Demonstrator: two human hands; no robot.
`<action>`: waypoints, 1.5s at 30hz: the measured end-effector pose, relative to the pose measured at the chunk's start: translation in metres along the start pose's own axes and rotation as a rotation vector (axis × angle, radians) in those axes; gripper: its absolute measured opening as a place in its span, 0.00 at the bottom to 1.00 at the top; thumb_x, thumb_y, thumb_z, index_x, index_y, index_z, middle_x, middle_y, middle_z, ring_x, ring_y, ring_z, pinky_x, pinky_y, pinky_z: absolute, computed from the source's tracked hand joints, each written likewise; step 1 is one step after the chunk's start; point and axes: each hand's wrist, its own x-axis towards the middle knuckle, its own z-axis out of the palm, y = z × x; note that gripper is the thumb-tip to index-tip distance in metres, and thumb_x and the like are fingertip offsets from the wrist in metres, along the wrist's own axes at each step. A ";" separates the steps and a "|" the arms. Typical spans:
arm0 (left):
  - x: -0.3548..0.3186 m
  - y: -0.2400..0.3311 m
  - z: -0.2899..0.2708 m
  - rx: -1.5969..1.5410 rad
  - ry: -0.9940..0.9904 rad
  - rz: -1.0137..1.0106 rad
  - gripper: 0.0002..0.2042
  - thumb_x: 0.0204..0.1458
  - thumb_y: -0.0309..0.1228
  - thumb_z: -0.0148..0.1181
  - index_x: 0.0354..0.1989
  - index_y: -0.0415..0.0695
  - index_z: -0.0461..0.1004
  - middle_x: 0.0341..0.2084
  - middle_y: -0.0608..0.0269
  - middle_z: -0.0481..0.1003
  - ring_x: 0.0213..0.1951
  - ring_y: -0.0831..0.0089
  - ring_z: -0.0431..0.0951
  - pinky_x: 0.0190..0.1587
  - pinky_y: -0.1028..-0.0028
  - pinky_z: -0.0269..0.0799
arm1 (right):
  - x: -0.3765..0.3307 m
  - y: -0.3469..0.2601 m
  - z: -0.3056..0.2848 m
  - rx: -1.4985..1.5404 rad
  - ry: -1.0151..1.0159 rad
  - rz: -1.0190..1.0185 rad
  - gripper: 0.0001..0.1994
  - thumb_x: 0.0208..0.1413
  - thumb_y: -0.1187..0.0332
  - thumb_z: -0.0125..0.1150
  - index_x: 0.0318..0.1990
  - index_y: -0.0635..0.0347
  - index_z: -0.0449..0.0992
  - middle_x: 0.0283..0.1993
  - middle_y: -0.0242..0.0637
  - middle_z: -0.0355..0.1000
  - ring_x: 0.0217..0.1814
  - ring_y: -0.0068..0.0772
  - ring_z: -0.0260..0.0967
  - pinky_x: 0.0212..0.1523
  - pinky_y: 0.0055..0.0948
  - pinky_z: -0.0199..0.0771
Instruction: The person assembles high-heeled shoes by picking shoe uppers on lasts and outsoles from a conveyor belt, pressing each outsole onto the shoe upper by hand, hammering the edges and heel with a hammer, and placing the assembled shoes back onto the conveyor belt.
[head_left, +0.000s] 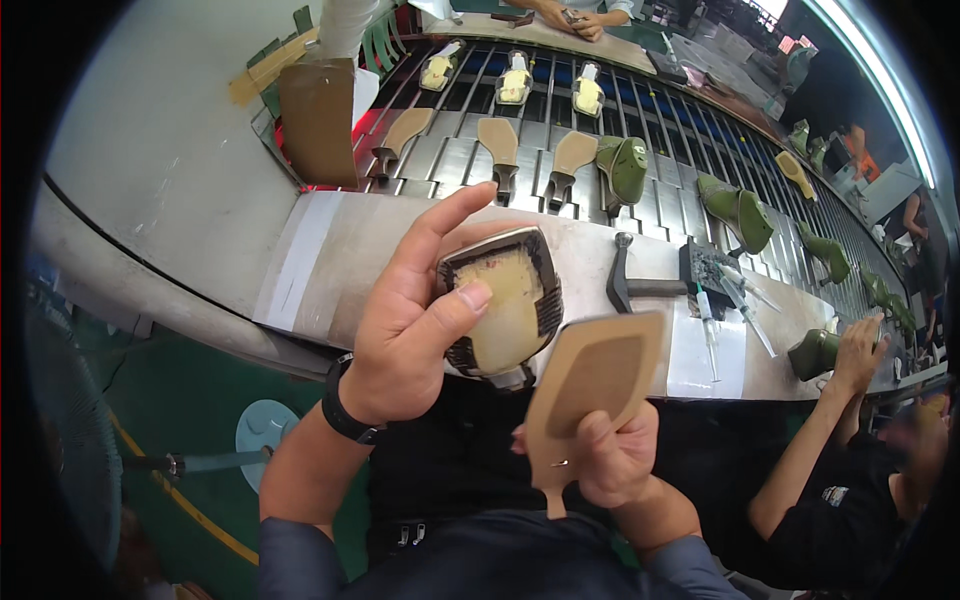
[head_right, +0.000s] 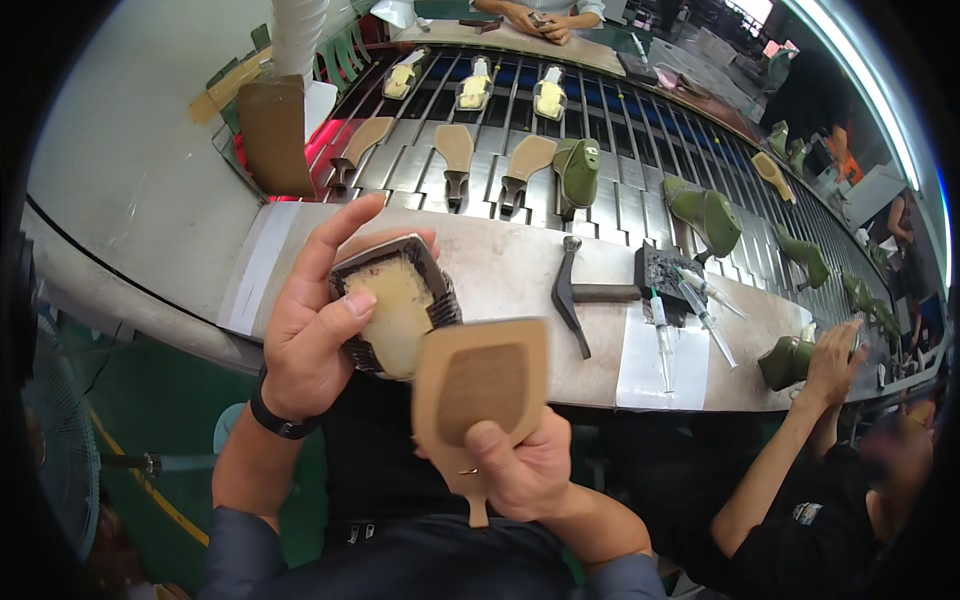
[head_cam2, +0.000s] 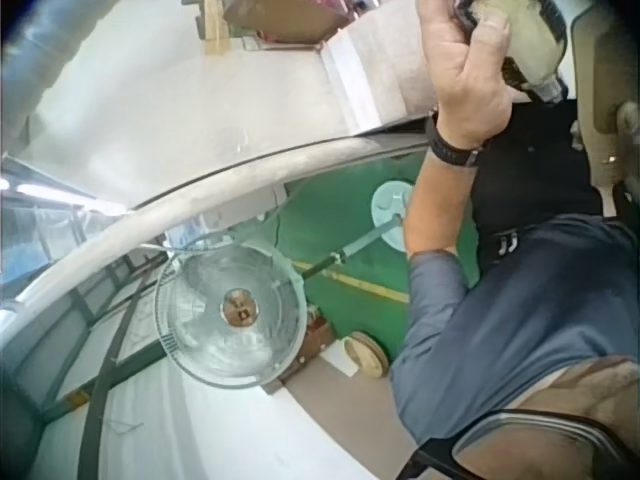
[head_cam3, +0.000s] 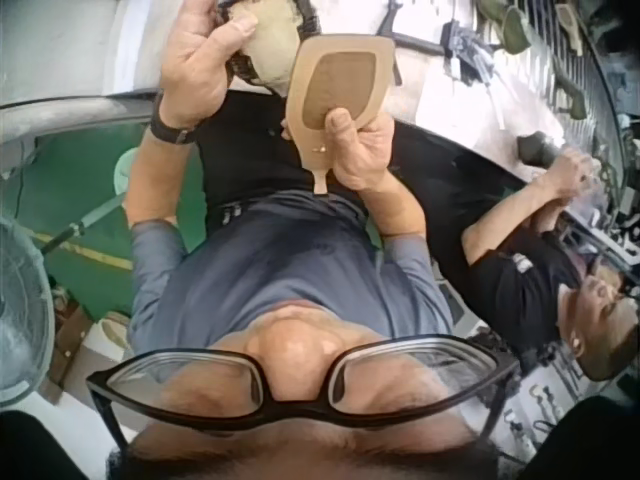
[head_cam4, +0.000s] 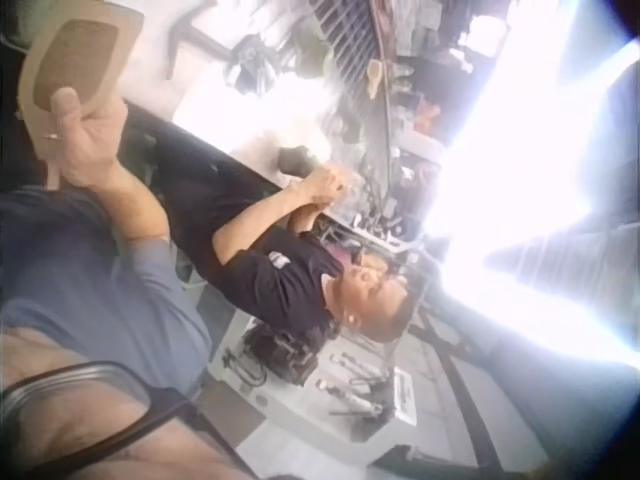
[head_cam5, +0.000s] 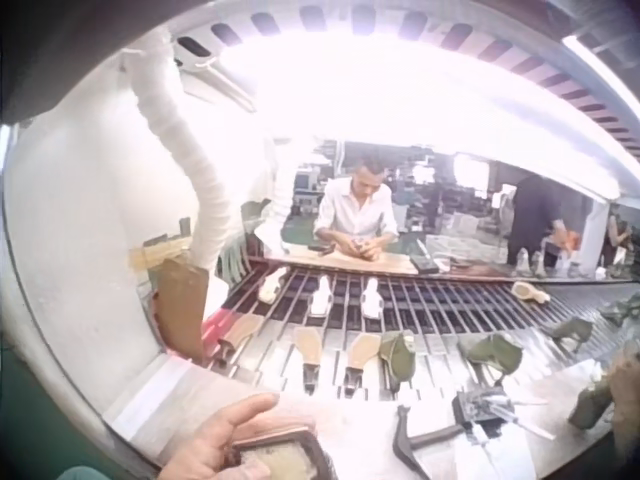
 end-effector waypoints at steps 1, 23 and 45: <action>-0.001 0.000 0.003 -0.002 -0.006 0.036 0.30 0.63 0.24 0.49 0.75 0.36 0.57 0.68 0.37 0.69 0.70 0.54 0.71 0.72 0.57 0.66 | 0.004 0.004 0.004 -0.063 -0.063 -0.004 0.26 0.72 0.54 0.60 0.59 0.75 0.72 0.47 0.54 0.81 0.45 0.47 0.84 0.45 0.44 0.89; -0.011 0.004 -0.025 0.082 -0.203 -0.012 0.45 0.48 0.46 0.79 0.69 0.34 0.64 0.63 0.39 0.73 0.65 0.57 0.76 0.66 0.59 0.74 | 0.042 0.004 0.030 -0.322 -0.101 -0.023 0.11 0.72 0.68 0.61 0.48 0.66 0.85 0.34 0.35 0.83 0.32 0.17 0.77 0.28 0.21 0.75; 0.001 0.013 -0.022 0.082 -0.195 -0.105 0.34 0.56 0.32 0.68 0.70 0.34 0.64 0.68 0.42 0.71 0.66 0.62 0.74 0.68 0.62 0.70 | 0.055 -0.010 0.030 -0.280 -0.136 -0.001 0.12 0.74 0.67 0.58 0.51 0.68 0.82 0.41 0.35 0.83 0.41 0.20 0.78 0.39 0.23 0.78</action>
